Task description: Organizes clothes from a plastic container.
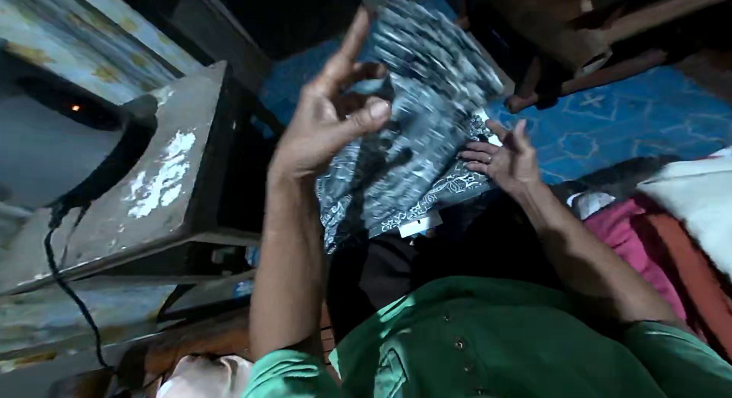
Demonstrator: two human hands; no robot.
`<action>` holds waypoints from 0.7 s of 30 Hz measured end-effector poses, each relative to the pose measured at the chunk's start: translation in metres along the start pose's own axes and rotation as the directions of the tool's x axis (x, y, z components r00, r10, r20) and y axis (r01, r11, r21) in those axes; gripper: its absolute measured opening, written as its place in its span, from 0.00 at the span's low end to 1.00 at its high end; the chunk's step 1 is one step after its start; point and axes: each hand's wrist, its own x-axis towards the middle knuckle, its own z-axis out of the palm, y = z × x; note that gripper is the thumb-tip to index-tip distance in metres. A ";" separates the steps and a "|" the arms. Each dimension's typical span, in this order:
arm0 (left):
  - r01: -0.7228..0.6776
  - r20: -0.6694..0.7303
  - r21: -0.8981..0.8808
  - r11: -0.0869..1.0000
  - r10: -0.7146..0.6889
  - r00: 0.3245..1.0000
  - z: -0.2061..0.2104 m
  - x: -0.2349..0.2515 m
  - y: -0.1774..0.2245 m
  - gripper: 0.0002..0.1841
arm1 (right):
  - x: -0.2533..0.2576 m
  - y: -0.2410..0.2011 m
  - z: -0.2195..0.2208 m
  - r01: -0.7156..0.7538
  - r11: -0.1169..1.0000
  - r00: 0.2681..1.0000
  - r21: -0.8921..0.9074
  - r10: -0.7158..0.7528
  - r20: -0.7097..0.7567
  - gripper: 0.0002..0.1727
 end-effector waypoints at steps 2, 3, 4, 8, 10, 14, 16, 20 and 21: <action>0.166 -0.054 0.089 0.982 -0.162 0.985 0.010 -0.005 -0.036 0.47 | 0.001 -0.006 -0.010 -0.054 0.998 0.979 -0.013 0.051 -0.196 0.32; 0.286 -0.161 0.121 0.951 -0.266 0.951 0.011 -0.015 -0.058 0.43 | 0.004 -0.003 -0.013 -0.117 0.990 0.949 -0.081 0.087 -0.304 0.24; 0.411 -0.273 0.136 0.902 -0.364 0.890 0.011 -0.028 -0.080 0.40 | 0.006 0.000 -0.017 -0.204 0.969 0.914 -0.135 0.139 -0.382 0.21; 0.800 -0.550 0.172 0.575 -0.617 0.563 0.006 -0.090 -0.154 0.35 | 0.017 0.004 -0.022 -0.354 0.871 0.854 -0.342 0.152 -0.497 0.24; 0.888 -0.569 0.192 0.418 -0.689 0.448 0.008 -0.112 -0.175 0.31 | 0.020 0.007 -0.024 -0.352 0.783 0.868 -0.513 0.068 -0.492 0.23; 0.948 -0.549 0.126 0.293 -0.776 0.312 0.014 -0.118 -0.189 0.32 | 0.022 0.004 -0.025 -0.349 0.627 0.906 -0.697 0.035 -0.422 0.33; 0.955 -0.572 0.112 0.276 -0.767 0.289 0.013 -0.116 -0.191 0.31 | 0.022 0.003 -0.026 -0.355 0.598 0.914 -0.718 0.061 -0.401 0.35; 0.944 -0.616 0.252 0.214 -0.717 0.327 0.012 -0.111 -0.185 0.23 | 0.026 0.008 -0.036 -0.368 0.584 0.914 -0.723 0.085 -0.397 0.37; 0.933 -0.632 0.292 0.212 -0.689 0.355 0.012 -0.111 -0.184 0.22 | 0.026 0.008 -0.035 -0.365 0.594 0.914 -0.717 0.085 -0.396 0.36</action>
